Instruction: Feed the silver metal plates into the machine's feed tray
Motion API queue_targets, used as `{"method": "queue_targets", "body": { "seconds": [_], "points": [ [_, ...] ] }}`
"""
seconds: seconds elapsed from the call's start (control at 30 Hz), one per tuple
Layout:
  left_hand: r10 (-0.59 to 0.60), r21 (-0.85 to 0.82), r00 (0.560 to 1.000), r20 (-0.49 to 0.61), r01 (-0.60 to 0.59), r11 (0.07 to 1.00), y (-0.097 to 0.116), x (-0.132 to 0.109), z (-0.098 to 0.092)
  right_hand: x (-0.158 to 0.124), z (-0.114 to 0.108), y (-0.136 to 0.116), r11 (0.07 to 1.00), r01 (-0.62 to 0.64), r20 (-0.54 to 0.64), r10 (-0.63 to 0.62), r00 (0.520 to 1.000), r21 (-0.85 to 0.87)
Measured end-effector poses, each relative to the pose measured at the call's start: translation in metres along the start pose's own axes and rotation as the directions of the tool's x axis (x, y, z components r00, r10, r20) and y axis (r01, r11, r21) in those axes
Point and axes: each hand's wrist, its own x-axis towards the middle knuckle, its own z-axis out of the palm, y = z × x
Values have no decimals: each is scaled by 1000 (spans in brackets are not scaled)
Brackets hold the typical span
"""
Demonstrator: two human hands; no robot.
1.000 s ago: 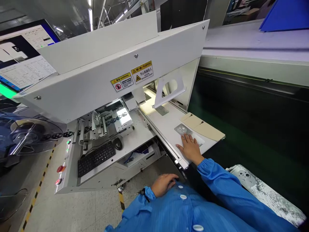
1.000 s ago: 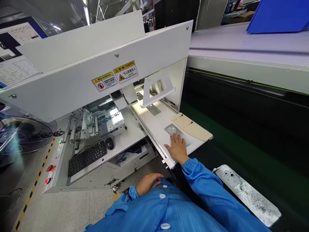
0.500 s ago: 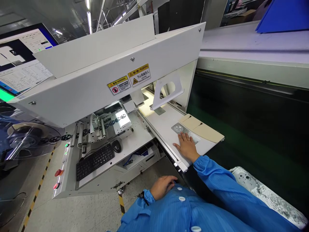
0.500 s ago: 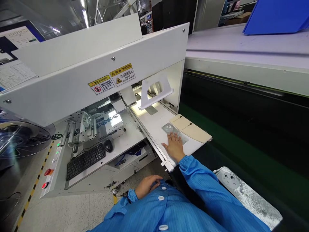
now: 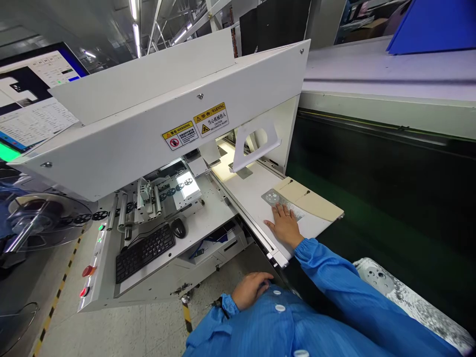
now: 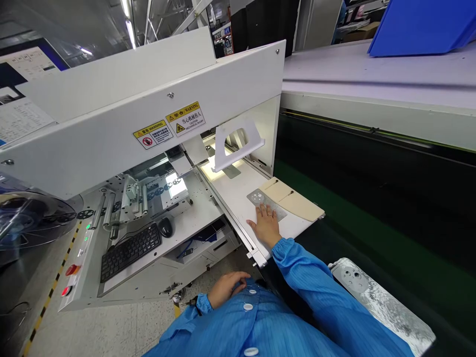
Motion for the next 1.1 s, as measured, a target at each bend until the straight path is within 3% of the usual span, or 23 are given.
{"method": "queue_targets", "body": {
  "seconds": [0.1, 0.2, 0.33, 0.47, 0.6, 0.67, 0.77, 0.9, 1.1],
  "points": [
    [0, -2, 1000, 5, 0, 1000, -1, 0, 0, -4, -6, -3, 1000, 15, -47, -13, 999, 25],
    [7, -1, 1000, 4, -7, 1000, -2, 1, 2, -19, -12, 0, 994, 77, -182, -62, 981, 77],
    [37, 1, 999, 10, -37, 999, 0, 5, 3, -61, -15, 38, 966, 144, -379, -53, 924, 215],
    [97, 10, 994, 55, -98, 995, 5, 11, 5, -123, -17, 120, 968, -114, -375, 195, 906, 225],
    [206, -12, 972, 110, -206, 978, 13, 19, 12, -199, -25, 184, 888, -447, -175, 459, 871, 104],
    [251, -15, 957, 145, -251, 968, 19, 24, 18, -231, -26, 191, 873, -483, -123, 487, 865, 62],
    [313, -23, 927, 206, -316, 949, 31, 32, 27, -258, -20, 183, 903, -427, -105, 430, 897, 47],
    [377, -38, 893, 247, -380, 924, 44, 37, 38, -272, -5, 172, 906, -423, -129, 423, 897, 30],
    [418, -69, 877, 236, -414, 907, 48, 39, 49, -283, -3, 189, 853, -519, -121, 522, 844, 53]
  ]
}}
